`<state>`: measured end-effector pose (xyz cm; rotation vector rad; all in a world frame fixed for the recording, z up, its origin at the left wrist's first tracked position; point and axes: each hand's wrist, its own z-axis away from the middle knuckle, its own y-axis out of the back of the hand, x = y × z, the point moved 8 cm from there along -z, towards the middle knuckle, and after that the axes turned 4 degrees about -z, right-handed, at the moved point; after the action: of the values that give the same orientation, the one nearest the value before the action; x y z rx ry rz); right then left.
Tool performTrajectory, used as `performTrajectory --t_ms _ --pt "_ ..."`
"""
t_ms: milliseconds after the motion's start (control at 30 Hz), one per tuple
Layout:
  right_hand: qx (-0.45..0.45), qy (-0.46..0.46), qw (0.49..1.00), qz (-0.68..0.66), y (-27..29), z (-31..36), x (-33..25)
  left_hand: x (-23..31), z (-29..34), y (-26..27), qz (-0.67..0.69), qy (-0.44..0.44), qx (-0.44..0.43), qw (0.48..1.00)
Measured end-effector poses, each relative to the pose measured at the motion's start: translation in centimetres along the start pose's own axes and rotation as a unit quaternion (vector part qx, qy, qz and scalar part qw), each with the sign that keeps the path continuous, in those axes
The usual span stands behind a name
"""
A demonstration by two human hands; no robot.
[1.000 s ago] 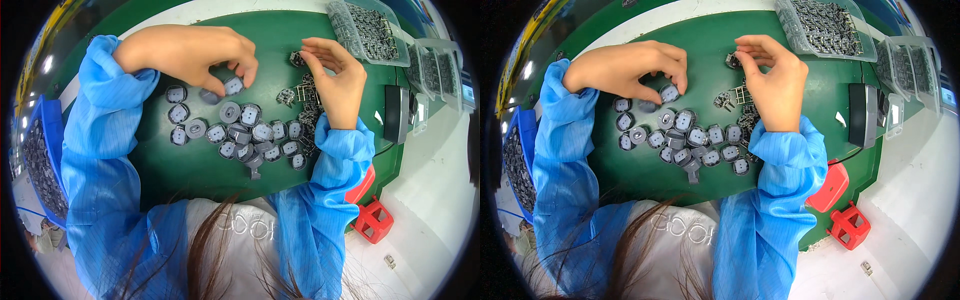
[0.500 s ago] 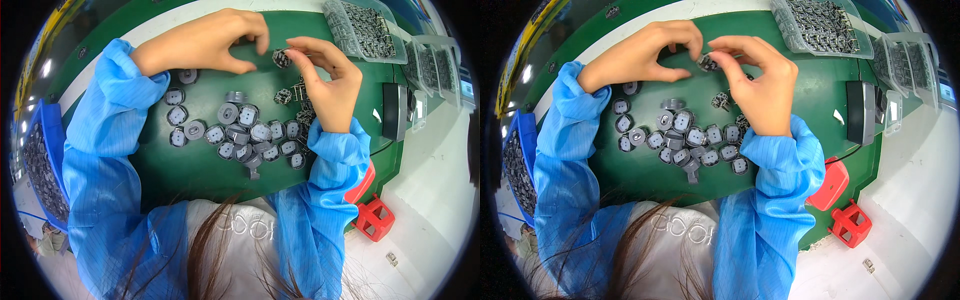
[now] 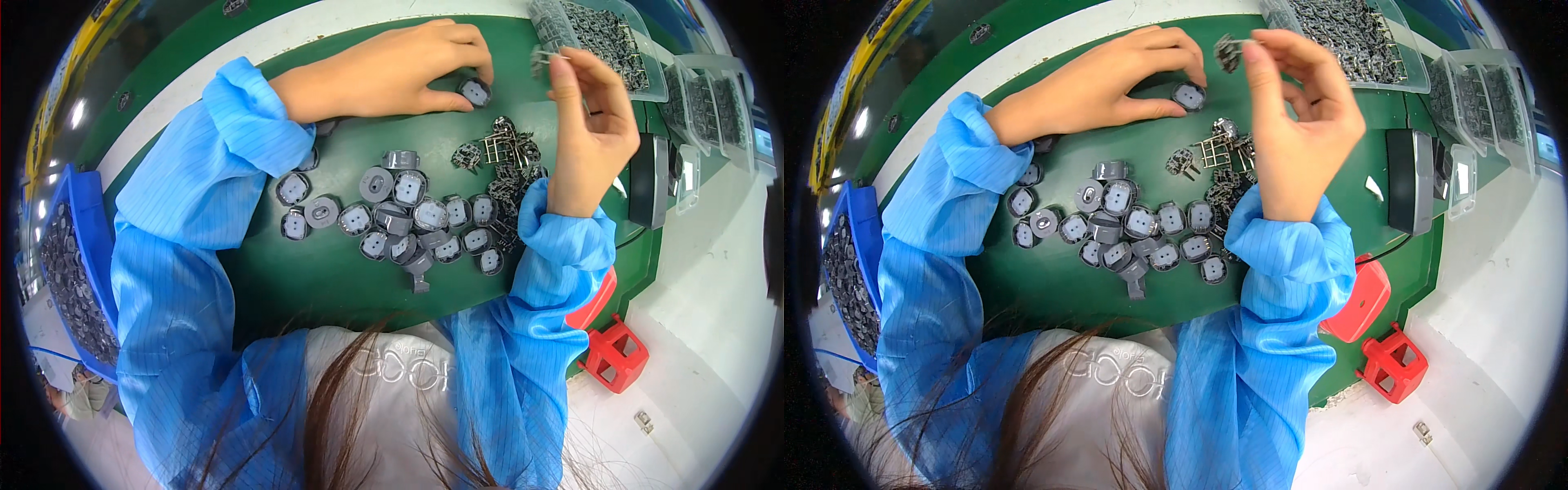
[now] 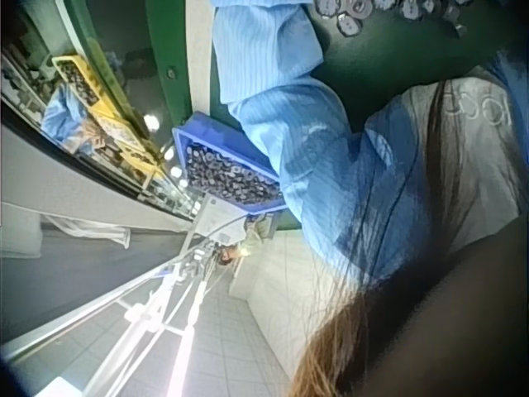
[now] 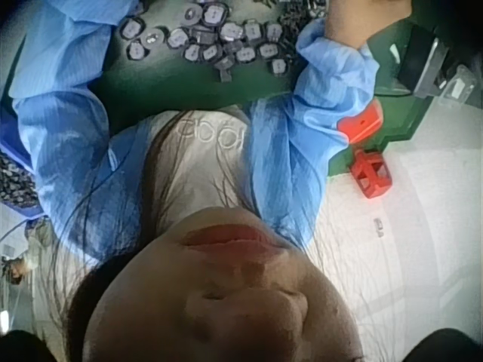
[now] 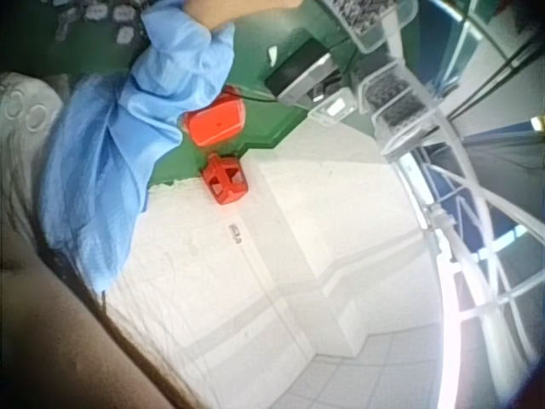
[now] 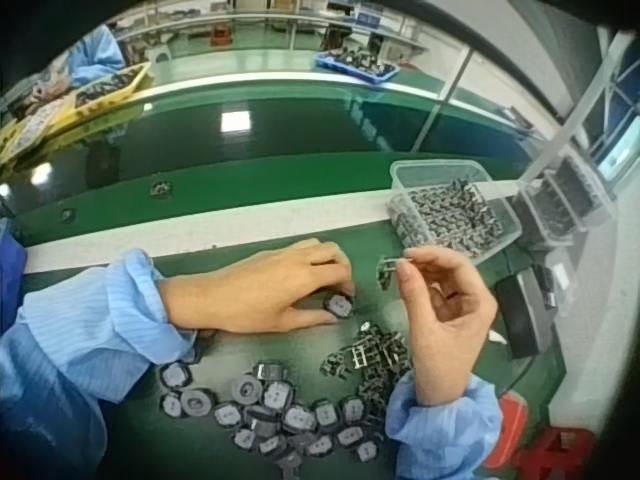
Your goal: The person assembles small electronic components by hand. They pick up grey plastic housings and insert metal pin connectors into them, repeating the process for multiple units on a green workbench.
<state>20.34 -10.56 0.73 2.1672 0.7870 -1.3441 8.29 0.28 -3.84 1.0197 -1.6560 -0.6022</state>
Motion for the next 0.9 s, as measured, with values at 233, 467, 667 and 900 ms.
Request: performTrajectory --t_ms 233,467,667,900 --pt "-0.193 -0.08 0.978 -0.027 -3.0 1.4 1.1 0.0 0.4 2.3 0.178 0.101 0.059 0.977" --pt "-0.168 -0.084 0.982 -0.012 -3.2 1.6 1.2 0.4 0.9 1.7 0.308 0.122 0.032 0.943" --pt "-0.141 -0.094 0.979 -0.114 -3.0 1.4 2.0 -2.1 1.5 1.1 0.417 0.203 0.032 0.886" --pt "-0.168 -0.023 0.981 -0.094 -3.7 1.9 0.4 -2.7 1.9 1.2 0.426 0.189 0.026 0.884"
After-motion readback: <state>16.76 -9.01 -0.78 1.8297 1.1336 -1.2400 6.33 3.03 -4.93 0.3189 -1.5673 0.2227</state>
